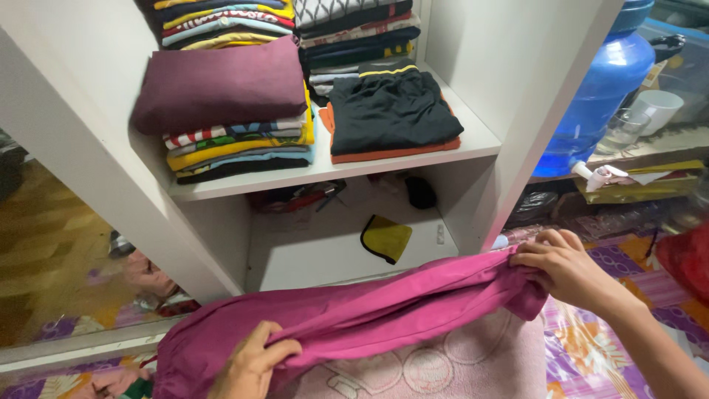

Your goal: The person folds various pieces of clothing, including shirts and pants, and places them neatly on a shelf. The person handles each item individually, smoothing and folding them before stacking them.

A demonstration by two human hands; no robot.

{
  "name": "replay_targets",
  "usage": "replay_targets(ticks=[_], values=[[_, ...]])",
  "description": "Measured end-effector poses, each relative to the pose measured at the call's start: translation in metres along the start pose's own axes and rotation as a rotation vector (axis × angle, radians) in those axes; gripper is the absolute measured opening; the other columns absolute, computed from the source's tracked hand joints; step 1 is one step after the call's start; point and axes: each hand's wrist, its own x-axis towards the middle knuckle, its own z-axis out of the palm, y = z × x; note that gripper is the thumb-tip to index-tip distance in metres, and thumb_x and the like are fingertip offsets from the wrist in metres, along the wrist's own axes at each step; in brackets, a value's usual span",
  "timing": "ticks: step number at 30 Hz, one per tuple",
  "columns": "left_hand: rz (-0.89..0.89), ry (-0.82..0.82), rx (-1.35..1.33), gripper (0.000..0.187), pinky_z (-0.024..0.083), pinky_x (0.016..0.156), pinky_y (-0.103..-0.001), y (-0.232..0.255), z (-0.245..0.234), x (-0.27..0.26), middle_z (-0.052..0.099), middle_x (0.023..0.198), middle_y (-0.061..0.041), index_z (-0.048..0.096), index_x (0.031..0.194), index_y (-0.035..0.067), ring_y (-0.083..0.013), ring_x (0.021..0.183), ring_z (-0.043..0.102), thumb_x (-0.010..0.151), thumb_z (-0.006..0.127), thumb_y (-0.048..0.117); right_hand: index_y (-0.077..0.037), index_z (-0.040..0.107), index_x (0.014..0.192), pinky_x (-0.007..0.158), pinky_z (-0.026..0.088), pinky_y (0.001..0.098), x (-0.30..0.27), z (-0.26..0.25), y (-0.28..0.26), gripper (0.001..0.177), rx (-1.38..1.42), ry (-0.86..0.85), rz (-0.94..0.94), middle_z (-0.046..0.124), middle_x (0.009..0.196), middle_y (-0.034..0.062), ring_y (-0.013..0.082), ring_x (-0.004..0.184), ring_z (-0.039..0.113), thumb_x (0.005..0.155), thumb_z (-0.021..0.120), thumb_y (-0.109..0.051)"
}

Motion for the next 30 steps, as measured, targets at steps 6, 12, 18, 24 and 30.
replay_targets(ticks=[6, 12, 18, 24, 30], values=[[-0.267, -0.04, 0.217, 0.011, 0.056, 0.078, -0.041, 0.005, -0.062, 0.022, 0.063, 0.097, -0.01, 0.071, 0.091, 0.006, -0.029, 0.09, 0.071, 0.087, 0.065, 0.014, -0.015, 0.081, 0.097, 0.092, 0.044, 0.0391, 0.036, -0.034, -0.006, 0.028, -0.048, 0.098, -0.006, 0.074, 0.113, -0.0001, 0.0202, 0.106, 0.06, 0.07, 0.08, -0.012], [-0.288, 0.158, 0.445, 0.041, 0.052, 0.083, -0.044, 0.011, -0.133, 0.051, 0.065, 0.103, -0.012, 0.065, 0.11, 0.005, -0.0357, 0.098, 0.066, 0.078, 0.08, 0.026, -0.007, 0.08, 0.093, 0.086, 0.058, 0.0361, 0.087, -0.075, -0.024, 0.022, 0.023, 0.46, -0.157, 0.076, 0.108, 0.0034, 0.0221, 0.094, 0.069, 0.073, 0.075, -0.002], [-0.126, 0.289, 0.282, 0.027, 0.053, 0.09, -0.037, 0.007, -0.132, 0.014, 0.07, 0.111, -0.012, 0.062, 0.09, 0.006, -0.0299, 0.106, 0.068, 0.065, 0.067, -0.001, -0.006, 0.077, 0.109, 0.095, 0.056, 0.0318, 0.043, -0.059, -0.005, 0.03, 0.035, 0.666, -0.037, 0.073, 0.123, 0.0063, 0.021, 0.108, 0.069, 0.081, 0.077, 0.001], [0.024, -0.217, -0.086, 0.025, 0.053, 0.076, -0.036, -0.073, -0.018, -0.067, 0.061, 0.083, -0.013, 0.058, 0.082, 0.005, -0.0286, 0.084, 0.065, 0.068, 0.073, 0.02, -0.023, 0.082, 0.091, 0.095, 0.049, 0.0284, -0.095, 0.081, 0.034, 0.03, 0.384, 0.268, -0.04, 0.077, 0.115, -0.0099, 0.0125, 0.108, 0.065, 0.066, 0.08, -0.007], [-0.269, -0.5, -0.156, 0.029, 0.05, 0.071, -0.034, -0.076, 0.017, -0.086, 0.053, 0.074, -0.009, 0.052, 0.077, 0.008, -0.0233, 0.074, 0.061, 0.078, 0.067, 0.032, -0.012, 0.076, 0.12, 0.092, 0.052, 0.0362, -0.141, 0.135, 0.061, 0.038, 0.906, 0.107, 0.56, 0.07, 0.117, 0.0064, 0.0222, 0.106, 0.069, 0.088, 0.059, 0.0]])
